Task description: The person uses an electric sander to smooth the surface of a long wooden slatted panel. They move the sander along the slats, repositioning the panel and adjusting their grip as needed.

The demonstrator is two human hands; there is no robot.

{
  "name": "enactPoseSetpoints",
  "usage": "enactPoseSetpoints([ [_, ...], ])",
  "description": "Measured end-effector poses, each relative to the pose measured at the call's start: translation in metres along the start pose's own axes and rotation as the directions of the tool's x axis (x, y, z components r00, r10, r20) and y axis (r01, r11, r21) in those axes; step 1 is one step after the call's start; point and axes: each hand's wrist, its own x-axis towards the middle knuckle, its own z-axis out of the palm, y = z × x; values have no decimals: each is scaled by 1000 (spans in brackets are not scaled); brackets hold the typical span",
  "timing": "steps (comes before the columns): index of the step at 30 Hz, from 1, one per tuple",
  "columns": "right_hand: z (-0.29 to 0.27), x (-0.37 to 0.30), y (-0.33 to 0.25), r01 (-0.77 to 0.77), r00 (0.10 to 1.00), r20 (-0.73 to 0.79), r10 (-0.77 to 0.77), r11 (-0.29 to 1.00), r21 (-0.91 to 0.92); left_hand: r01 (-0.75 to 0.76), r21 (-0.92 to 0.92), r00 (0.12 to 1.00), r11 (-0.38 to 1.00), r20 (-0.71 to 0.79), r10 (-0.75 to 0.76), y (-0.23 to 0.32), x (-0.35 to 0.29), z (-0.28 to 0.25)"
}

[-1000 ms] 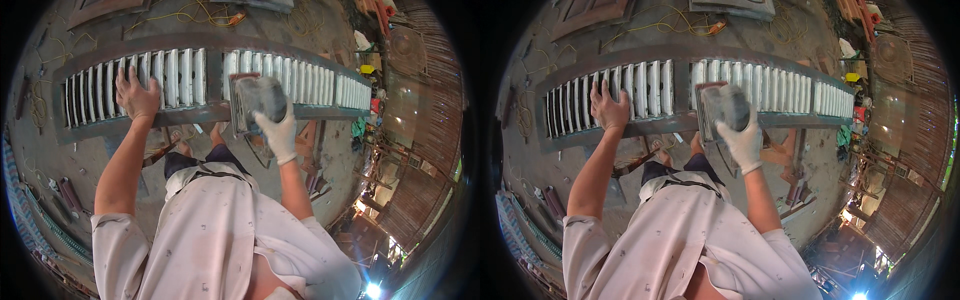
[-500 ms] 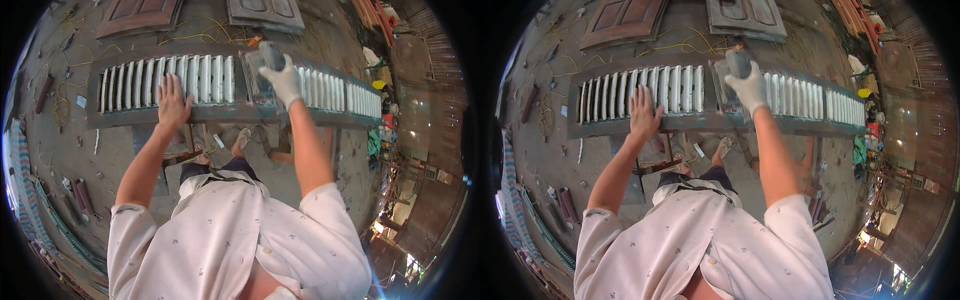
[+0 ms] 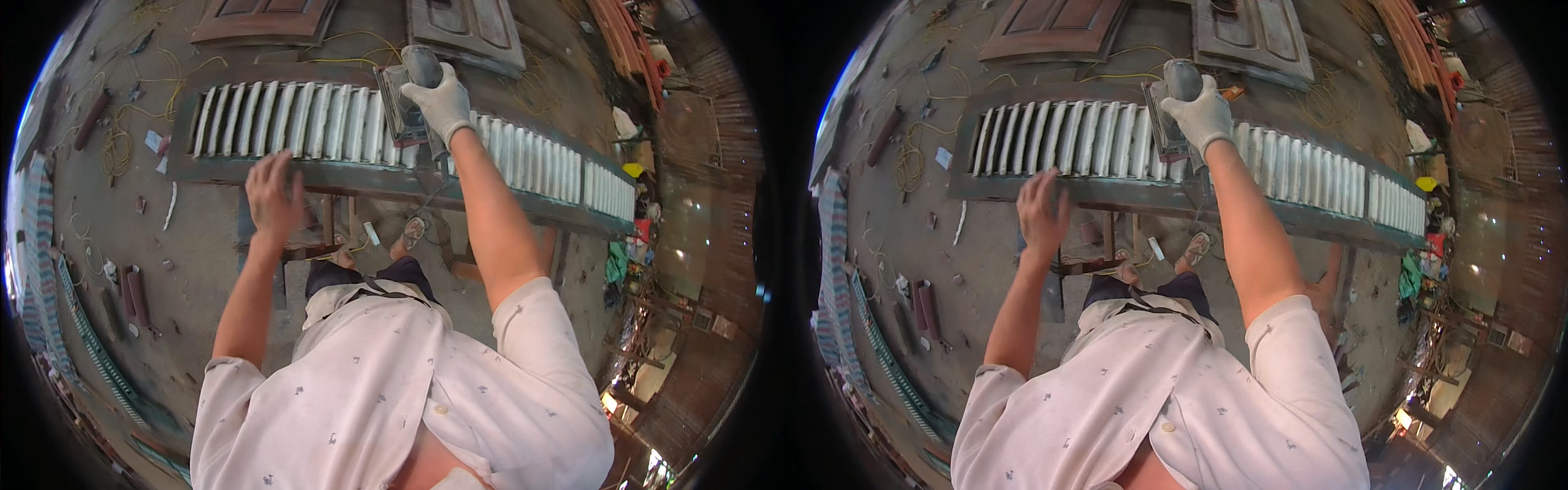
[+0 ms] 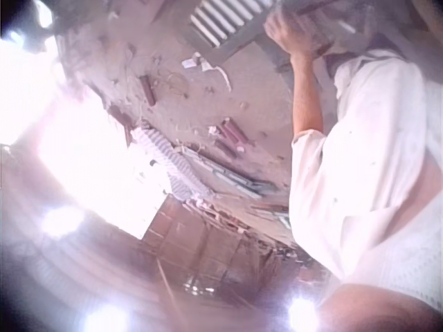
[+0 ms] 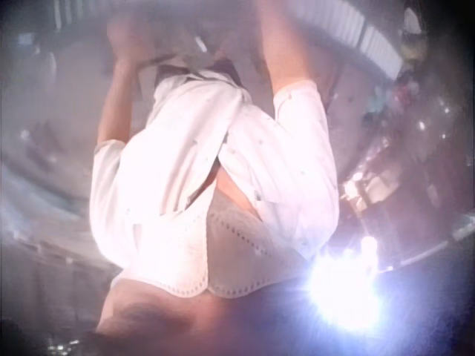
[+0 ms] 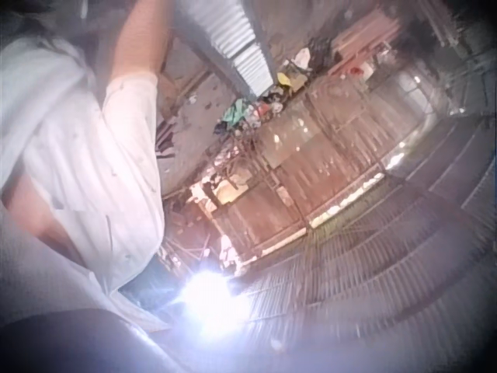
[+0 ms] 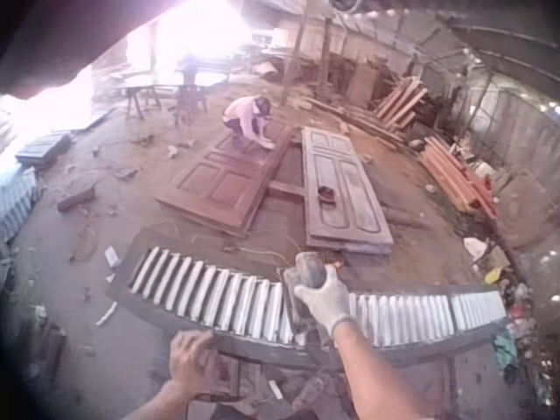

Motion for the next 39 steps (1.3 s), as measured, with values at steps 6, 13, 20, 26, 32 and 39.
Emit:
enactPoseSetpoints([
  [6,33,-77,-8,213,951,237,-199,976,-34,474,348,857,809,31,-515,-106,27,-12],
  [13,44,-22,-35,162,972,166,-165,986,34,491,303,842,817,77,-535,-118,3,7],
  [20,73,-22,-65,403,871,322,-372,915,-33,451,392,810,802,199,-552,-98,25,-47],
  [26,88,-88,-90,472,763,557,-329,872,-131,493,-58,842,868,-221,-492,-121,-65,-34],
  [32,146,-5,-149,534,811,346,-472,838,-108,853,284,504,439,-224,-834,-93,-188,-8],
  [39,178,-6,-190,518,763,455,-459,855,-6,956,190,219,225,52,-974,-144,-243,-14],
])
